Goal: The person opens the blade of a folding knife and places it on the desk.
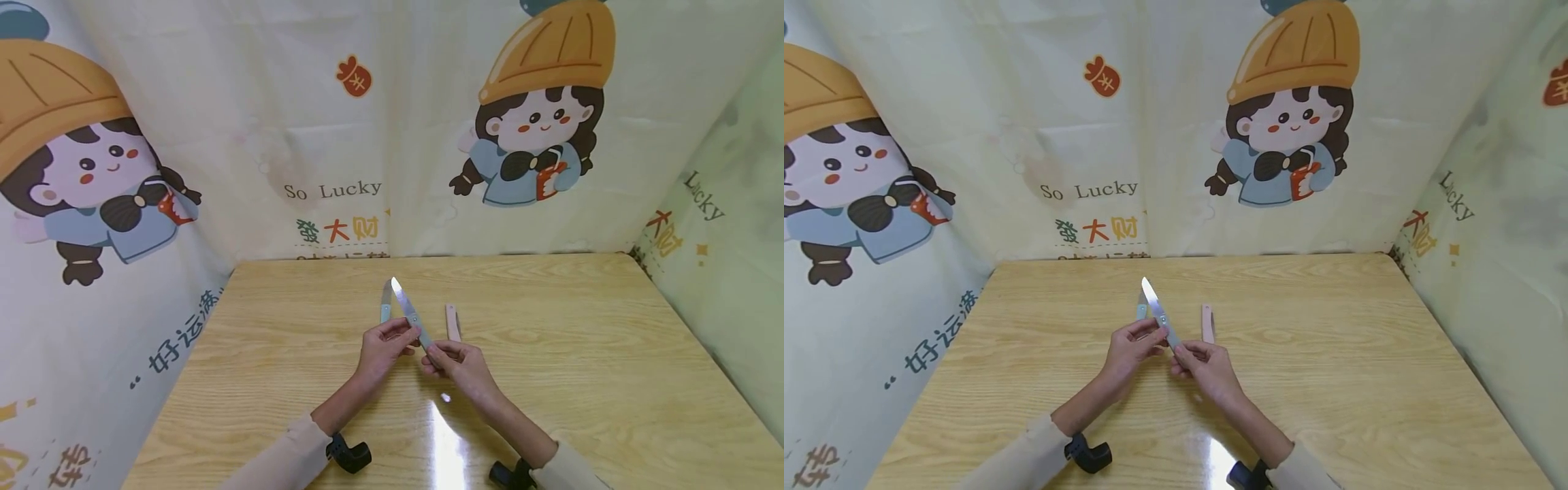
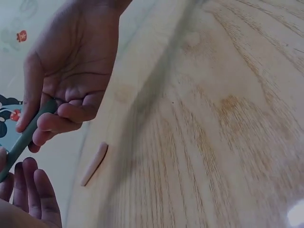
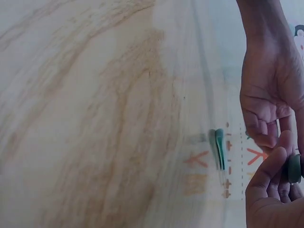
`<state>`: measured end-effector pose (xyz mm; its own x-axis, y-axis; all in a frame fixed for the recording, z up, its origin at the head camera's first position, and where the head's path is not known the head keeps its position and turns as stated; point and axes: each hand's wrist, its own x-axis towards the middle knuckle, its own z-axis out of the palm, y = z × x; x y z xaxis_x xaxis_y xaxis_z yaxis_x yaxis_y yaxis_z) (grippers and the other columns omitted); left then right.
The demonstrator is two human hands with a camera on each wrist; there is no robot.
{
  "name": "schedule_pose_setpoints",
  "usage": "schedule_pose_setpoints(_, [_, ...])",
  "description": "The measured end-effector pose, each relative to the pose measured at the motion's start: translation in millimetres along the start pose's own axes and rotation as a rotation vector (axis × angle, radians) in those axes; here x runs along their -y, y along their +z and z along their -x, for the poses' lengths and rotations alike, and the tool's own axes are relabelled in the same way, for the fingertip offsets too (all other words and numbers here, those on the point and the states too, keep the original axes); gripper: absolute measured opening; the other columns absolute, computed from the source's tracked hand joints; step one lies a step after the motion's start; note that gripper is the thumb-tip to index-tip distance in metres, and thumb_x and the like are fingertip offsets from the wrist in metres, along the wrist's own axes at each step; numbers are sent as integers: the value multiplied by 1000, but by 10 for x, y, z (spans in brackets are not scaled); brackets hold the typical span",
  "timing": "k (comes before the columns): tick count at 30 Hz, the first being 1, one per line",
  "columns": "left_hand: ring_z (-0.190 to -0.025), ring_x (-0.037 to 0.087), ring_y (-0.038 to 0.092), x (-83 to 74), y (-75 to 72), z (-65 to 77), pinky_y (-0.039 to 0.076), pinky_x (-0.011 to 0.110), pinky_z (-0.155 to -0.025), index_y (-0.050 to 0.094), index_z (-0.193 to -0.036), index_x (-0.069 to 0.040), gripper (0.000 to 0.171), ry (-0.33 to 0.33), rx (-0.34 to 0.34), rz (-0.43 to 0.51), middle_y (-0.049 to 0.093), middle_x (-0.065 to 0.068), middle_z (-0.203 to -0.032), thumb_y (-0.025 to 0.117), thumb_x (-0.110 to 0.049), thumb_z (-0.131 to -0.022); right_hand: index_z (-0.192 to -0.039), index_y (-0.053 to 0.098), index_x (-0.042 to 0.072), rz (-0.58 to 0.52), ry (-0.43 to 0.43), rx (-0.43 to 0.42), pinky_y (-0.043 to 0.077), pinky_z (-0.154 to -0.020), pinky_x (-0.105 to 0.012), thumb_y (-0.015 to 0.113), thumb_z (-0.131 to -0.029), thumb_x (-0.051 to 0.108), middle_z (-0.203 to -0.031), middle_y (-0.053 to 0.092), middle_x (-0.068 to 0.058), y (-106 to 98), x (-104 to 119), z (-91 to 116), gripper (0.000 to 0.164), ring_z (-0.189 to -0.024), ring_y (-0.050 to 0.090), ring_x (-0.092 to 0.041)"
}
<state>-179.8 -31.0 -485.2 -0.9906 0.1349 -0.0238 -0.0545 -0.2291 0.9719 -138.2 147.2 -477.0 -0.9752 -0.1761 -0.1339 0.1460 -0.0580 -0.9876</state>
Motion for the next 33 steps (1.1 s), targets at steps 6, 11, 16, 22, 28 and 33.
schedule_pose_setpoints(6, [-79,17,72,-15,-32,-16,59,32,-69,66,-123,11,34,30,73,-74,74,17,-98,71,-9,-97,-123,60,-16,31,11,50,58,-79,-35,60,-105,18,-103,70,-22,2,-44,-18,39,-90,70,-24])
schedule_pose_setpoints(11, [-78,25,72,-90,-61,-125,59,47,-69,68,-122,9,28,96,164,-300,72,14,-94,67,-9,-99,-124,62,-11,149,-5,8,56,-84,-42,58,-106,21,-111,68,-17,-49,-81,-2,37,-101,65,-29])
schedule_pose_setpoints(16, [-73,18,70,-144,-34,-318,58,35,-64,73,-116,4,24,126,169,-649,72,3,-86,68,-12,-99,-115,65,-6,187,-38,-104,53,-87,-39,59,-104,13,-109,67,-14,-87,-80,12,23,-104,64,-27])
schedule_pose_setpoints(22, [-62,5,60,-81,20,-555,45,22,-54,73,-119,3,29,129,141,-930,74,1,-82,73,-14,-95,-108,64,-7,187,-58,-38,53,-84,-32,58,-103,8,-105,66,-14,-129,-115,45,17,-99,62,-23])
schedule_pose_setpoints(28, [-51,6,48,12,25,-676,34,23,-46,75,-100,1,16,86,105,-1028,55,-6,-59,71,-14,-96,-109,61,-9,171,-88,60,54,-87,-33,55,-105,10,-108,65,-17,-165,-153,98,20,-101,62,-26])
schedule_pose_setpoints(33, [-52,10,48,2,37,-710,36,24,-47,70,-102,0,17,121,128,-1201,51,-2,-64,66,-16,-98,-110,61,-9,165,-97,133,54,-90,-36,54,-106,12,-108,65,-17,-208,-131,115,22,-100,62,-25])
